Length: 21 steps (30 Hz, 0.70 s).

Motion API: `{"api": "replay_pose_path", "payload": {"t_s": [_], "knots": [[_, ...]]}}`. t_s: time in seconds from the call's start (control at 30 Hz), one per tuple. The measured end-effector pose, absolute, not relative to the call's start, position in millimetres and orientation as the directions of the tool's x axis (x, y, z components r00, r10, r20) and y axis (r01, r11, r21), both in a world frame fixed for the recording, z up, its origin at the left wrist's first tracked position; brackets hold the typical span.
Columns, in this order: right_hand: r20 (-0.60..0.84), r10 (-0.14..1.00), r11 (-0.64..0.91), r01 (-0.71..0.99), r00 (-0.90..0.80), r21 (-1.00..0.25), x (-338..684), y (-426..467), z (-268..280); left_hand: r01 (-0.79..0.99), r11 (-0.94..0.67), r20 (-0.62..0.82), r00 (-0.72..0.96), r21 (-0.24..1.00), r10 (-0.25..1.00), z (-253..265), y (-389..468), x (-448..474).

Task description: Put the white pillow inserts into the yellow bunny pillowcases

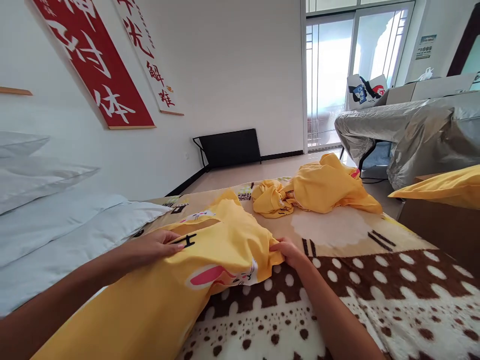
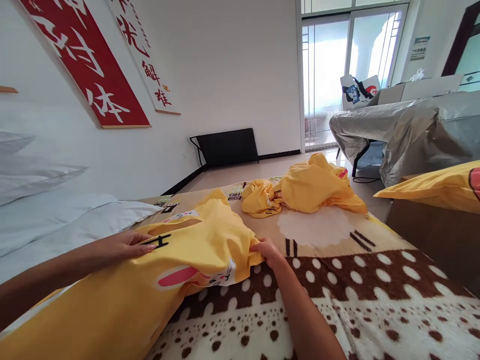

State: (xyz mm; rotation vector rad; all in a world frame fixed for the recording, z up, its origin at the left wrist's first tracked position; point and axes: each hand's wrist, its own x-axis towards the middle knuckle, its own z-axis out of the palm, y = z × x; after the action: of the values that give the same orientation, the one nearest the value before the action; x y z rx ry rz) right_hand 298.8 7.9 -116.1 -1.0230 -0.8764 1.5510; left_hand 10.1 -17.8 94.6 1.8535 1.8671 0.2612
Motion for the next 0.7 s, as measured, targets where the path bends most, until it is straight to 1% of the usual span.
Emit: {"api": "replay_pose_path", "payload": {"t_s": [0.03, 0.07, 0.1, 0.13, 0.17, 0.2, 0.23, 0.27, 0.3, 0.37, 0.43, 0.53, 0.6, 0.63, 0.7], "knots": [[-0.153, 0.982, -0.181, -0.348, -0.107, -0.92, 296, 3, -108, 0.945, 0.003, -0.123, 0.039, 0.326, 0.992, 103, -14, 9], [-0.124, 0.986, -0.155, -0.348, -0.11, -0.924, 293, -3, -98, 0.983, 0.011, 0.019, -0.015, 0.181, 1.0, 116, -10, 9], [-0.08, 0.989, -0.118, -0.35, -0.122, -0.929, 290, -11, -86, 0.995, 0.071, 0.175, -0.082, 0.071, 0.981, 131, -5, 9], [-0.017, 0.989, -0.067, -0.342, -0.147, -0.937, 285, -20, -72, 0.986, 0.163, 0.332, -0.163, 0.026, 0.929, 147, 0, 12], [0.054, 0.981, -0.008, -0.32, -0.186, -0.947, 280, -31, -58, 0.974, 0.224, 0.454, -0.214, 0.032, 0.865, 163, 3, 15], [0.145, 0.956, 0.076, -0.264, -0.255, -0.961, 275, -44, -44, 0.966, 0.25, 0.542, -0.244, 0.063, 0.804, 178, 7, 20], [0.221, 0.921, 0.169, -0.183, -0.322, -0.969, 270, -57, -31, 0.966, 0.24, 0.612, -0.248, 0.097, 0.751, 190, 9, 26], [0.267, 0.886, 0.254, -0.084, -0.38, -0.963, 264, -69, -20, 0.977, 0.19, 0.67, -0.207, 0.1, 0.713, 201, 10, 33], [0.3, 0.858, 0.333, 0.007, -0.416, -0.943, 259, -81, -11, 0.989, 0.125, 0.724, -0.143, 0.078, 0.675, 209, 11, 41], [0.345, 0.826, 0.448, 0.15, -0.445, -0.881, 247, -101, -1, 1.0, -0.006, 0.806, 0.005, -0.001, 0.592, 219, 11, 60], [0.383, 0.812, 0.517, 0.239, -0.439, -0.822, 235, -113, -1, 0.99, -0.127, 0.836, 0.117, -0.057, 0.536, 223, 10, 78], [0.4, 0.814, 0.543, 0.308, -0.421, -0.781, 214, -117, -16, 0.974, -0.224, 0.852, 0.147, -0.035, 0.503, 222, 9, 93], [0.389, 0.827, 0.525, 0.31, -0.405, -0.793, 200, -115, -32, 0.97, -0.242, 0.85, 0.13, -0.003, 0.511, 215, 12, 90], [0.394, 0.831, 0.515, 0.278, -0.392, -0.811, 193, -113, -40, 0.971, -0.238, 0.843, 0.111, 0.02, 0.526, 208, 13, 84], [0.408, 0.836, 0.482, 0.136, -0.366, -0.866, 178, -111, -56, 0.971, -0.23, 0.812, 0.089, 0.058, 0.578, 184, 12, 62]]}}
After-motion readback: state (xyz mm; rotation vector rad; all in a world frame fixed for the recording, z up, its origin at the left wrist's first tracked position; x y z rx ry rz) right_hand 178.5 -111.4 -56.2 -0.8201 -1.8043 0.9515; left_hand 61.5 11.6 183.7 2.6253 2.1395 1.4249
